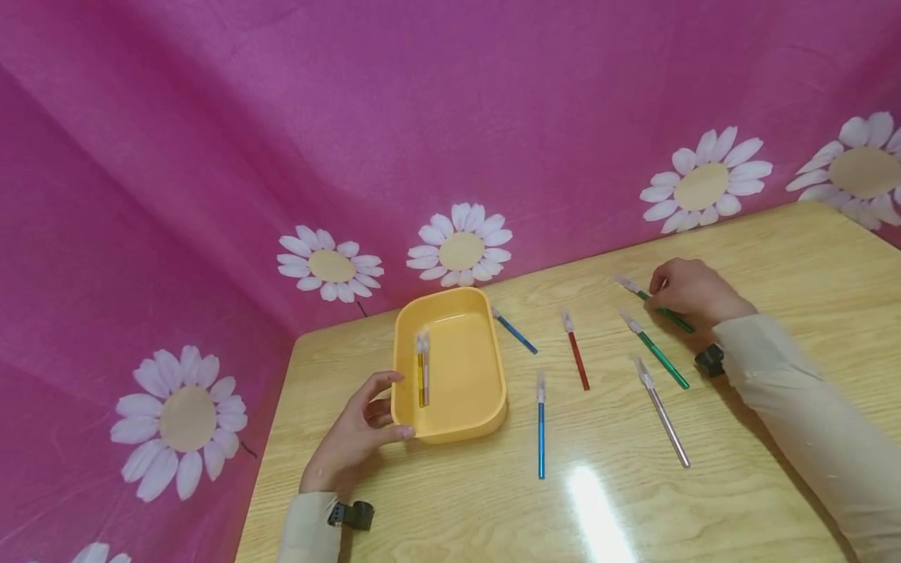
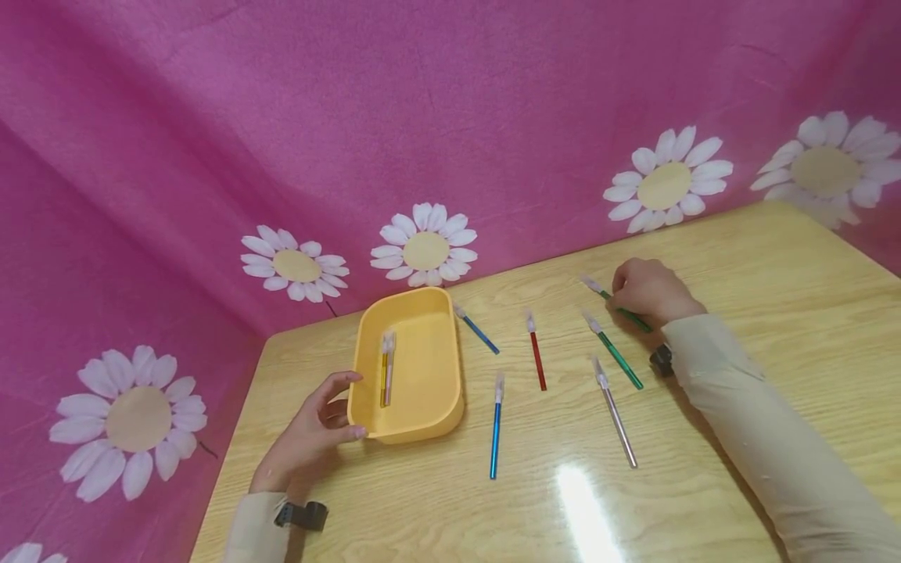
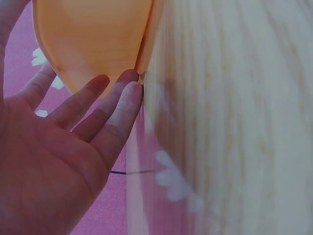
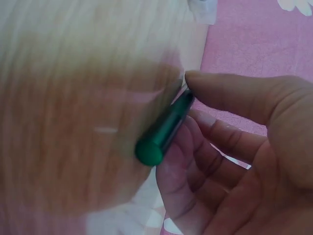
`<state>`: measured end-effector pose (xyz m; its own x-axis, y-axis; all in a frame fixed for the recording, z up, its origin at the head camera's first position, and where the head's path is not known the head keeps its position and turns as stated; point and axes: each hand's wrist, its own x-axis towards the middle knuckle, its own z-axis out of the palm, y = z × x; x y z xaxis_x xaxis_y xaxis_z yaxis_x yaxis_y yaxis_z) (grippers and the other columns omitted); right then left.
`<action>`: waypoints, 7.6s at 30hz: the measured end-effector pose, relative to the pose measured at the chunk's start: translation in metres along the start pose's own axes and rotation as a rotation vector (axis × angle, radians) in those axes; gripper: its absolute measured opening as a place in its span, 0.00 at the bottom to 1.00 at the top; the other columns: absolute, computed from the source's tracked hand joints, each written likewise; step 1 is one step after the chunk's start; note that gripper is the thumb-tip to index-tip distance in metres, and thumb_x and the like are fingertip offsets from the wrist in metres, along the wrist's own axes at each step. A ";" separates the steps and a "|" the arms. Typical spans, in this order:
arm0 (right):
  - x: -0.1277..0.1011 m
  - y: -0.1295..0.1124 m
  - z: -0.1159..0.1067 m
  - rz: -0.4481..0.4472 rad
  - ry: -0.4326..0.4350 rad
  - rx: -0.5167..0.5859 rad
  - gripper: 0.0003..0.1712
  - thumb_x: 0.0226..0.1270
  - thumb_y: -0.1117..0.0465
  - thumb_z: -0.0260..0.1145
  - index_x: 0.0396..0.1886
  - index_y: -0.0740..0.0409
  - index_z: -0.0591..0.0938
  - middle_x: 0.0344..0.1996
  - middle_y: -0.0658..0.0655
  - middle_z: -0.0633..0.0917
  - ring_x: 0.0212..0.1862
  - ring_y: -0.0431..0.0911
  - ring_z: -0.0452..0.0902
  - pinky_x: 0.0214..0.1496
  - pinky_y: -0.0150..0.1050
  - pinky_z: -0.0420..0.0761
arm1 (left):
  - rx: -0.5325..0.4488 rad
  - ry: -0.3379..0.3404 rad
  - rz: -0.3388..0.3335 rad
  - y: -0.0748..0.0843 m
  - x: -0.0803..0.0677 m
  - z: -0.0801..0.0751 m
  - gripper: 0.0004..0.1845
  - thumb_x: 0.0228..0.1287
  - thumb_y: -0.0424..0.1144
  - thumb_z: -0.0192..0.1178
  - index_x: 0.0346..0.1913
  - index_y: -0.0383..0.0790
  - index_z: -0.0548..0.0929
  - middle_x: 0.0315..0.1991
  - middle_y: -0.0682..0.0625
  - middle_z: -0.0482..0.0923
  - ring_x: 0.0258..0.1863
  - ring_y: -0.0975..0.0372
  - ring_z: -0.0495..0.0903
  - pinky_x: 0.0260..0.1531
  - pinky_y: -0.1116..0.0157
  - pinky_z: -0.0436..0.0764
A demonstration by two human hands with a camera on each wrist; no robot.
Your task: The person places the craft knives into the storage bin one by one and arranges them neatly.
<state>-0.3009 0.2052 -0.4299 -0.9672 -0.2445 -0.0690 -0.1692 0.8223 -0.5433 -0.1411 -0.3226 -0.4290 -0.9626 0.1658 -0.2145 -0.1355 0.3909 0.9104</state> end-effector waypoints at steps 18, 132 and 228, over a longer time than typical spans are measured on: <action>-0.002 -0.002 0.002 0.035 0.001 -0.005 0.05 0.55 0.62 0.68 0.28 0.60 0.84 0.27 0.56 0.83 0.31 0.51 0.75 0.28 0.41 0.70 | 0.042 -0.022 0.041 -0.002 0.003 -0.001 0.41 0.58 0.34 0.78 0.72 0.49 0.68 0.77 0.42 0.66 0.66 0.46 0.80 0.61 0.55 0.84; -0.012 -0.077 -0.010 -0.036 -0.089 0.479 0.14 0.73 0.65 0.65 0.50 0.73 0.77 0.30 0.48 0.83 0.32 0.39 0.82 0.36 0.38 0.88 | -0.003 -0.097 0.134 -0.007 0.002 -0.005 0.43 0.57 0.32 0.77 0.73 0.44 0.66 0.75 0.35 0.66 0.65 0.42 0.80 0.53 0.65 0.86; 0.059 -0.289 0.164 0.165 -0.237 0.465 0.08 0.54 0.67 0.73 0.32 0.65 0.81 0.16 0.55 0.82 0.14 0.42 0.77 0.20 0.34 0.81 | 0.001 -0.084 0.076 -0.002 0.005 -0.005 0.40 0.62 0.31 0.74 0.74 0.47 0.66 0.78 0.41 0.63 0.63 0.47 0.82 0.58 0.61 0.84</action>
<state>-0.2776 -0.1312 -0.4135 -0.8953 -0.2852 -0.3421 0.1345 0.5589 -0.8182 -0.1472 -0.3273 -0.4298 -0.9468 0.2708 -0.1737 -0.0625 0.3749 0.9250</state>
